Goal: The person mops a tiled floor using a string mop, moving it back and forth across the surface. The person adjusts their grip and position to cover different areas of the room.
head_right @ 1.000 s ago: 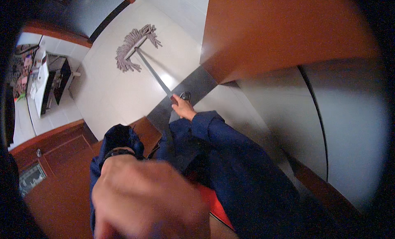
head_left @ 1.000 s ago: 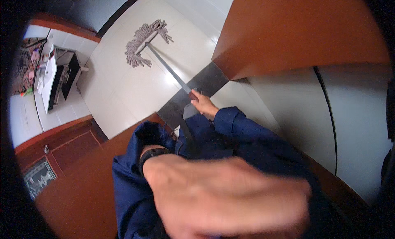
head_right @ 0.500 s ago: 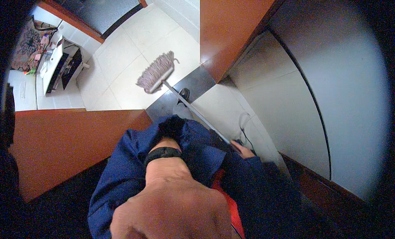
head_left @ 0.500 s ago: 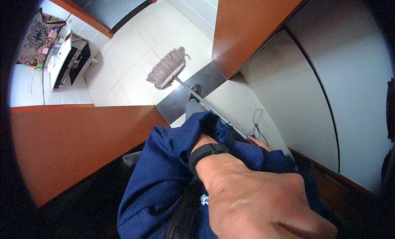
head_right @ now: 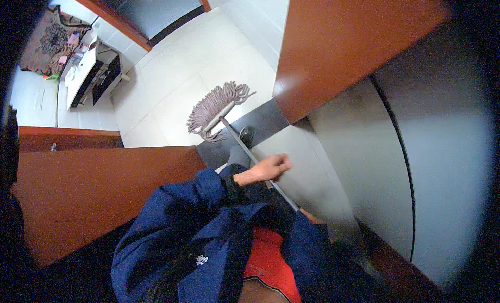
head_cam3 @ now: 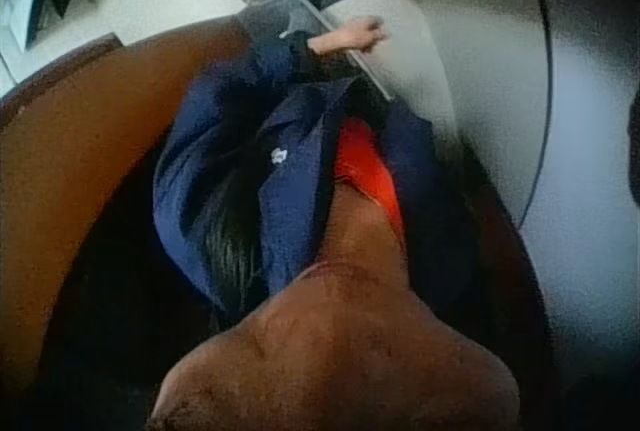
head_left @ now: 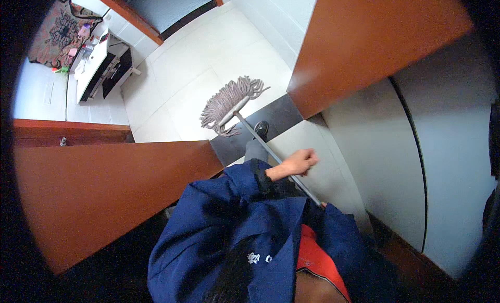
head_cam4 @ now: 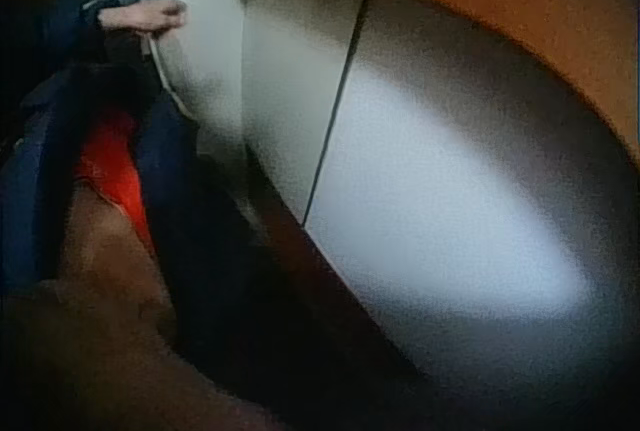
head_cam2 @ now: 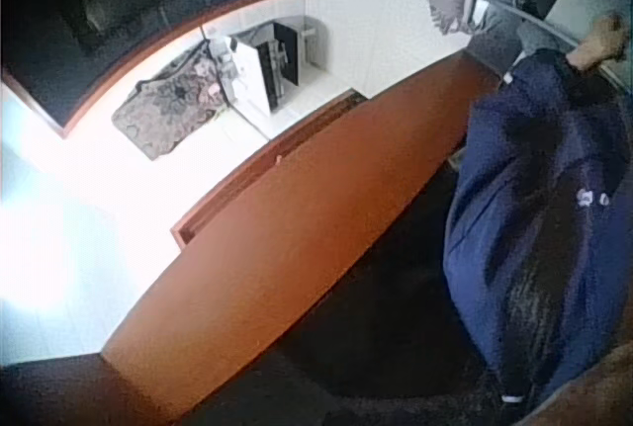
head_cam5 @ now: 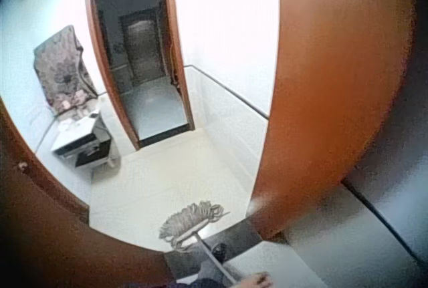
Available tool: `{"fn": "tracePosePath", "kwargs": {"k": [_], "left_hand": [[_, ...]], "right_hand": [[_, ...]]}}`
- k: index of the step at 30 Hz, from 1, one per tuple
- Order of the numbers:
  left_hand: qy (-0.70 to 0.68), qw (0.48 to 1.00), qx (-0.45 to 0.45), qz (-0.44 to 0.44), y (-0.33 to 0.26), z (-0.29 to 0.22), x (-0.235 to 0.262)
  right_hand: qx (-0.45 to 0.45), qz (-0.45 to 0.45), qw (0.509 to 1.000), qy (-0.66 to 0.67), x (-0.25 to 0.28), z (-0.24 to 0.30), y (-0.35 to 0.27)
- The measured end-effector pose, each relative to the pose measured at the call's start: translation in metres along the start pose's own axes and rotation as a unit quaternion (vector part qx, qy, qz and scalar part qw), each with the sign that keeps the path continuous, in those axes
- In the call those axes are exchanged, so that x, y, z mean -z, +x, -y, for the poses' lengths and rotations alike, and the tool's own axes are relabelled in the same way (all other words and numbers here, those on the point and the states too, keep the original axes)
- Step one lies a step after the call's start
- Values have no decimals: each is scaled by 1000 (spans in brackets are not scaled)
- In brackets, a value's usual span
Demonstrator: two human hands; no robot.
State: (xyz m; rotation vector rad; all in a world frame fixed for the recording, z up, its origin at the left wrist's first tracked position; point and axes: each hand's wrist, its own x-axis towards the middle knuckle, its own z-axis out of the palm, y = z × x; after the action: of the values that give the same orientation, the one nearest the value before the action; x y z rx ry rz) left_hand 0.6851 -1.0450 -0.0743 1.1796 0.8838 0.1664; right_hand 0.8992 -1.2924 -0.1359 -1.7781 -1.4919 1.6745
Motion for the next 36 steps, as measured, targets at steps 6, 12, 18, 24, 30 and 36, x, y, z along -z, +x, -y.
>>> {"fn": "tracePosePath", "kwargs": {"k": [6,12,18,24,30,36], "left_hand": [[-64,957,185,-212,-5,104,130],[-379,896,128,-191,-10,133,247],[-472,810,140,-319,13,153,334],[314,921,-95,-211,16,172,259],[286,952,-84,74,34,178,79],[-558,698,448,30,69,188,-38]], "right_hand": [[127,2,992,-8,-16,118,174],[42,66,995,-57,-76,294,374],[47,131,990,-30,-99,344,397],[104,116,978,-140,-67,282,312],[32,158,983,-84,11,158,153],[40,113,989,-82,75,97,4]]}}
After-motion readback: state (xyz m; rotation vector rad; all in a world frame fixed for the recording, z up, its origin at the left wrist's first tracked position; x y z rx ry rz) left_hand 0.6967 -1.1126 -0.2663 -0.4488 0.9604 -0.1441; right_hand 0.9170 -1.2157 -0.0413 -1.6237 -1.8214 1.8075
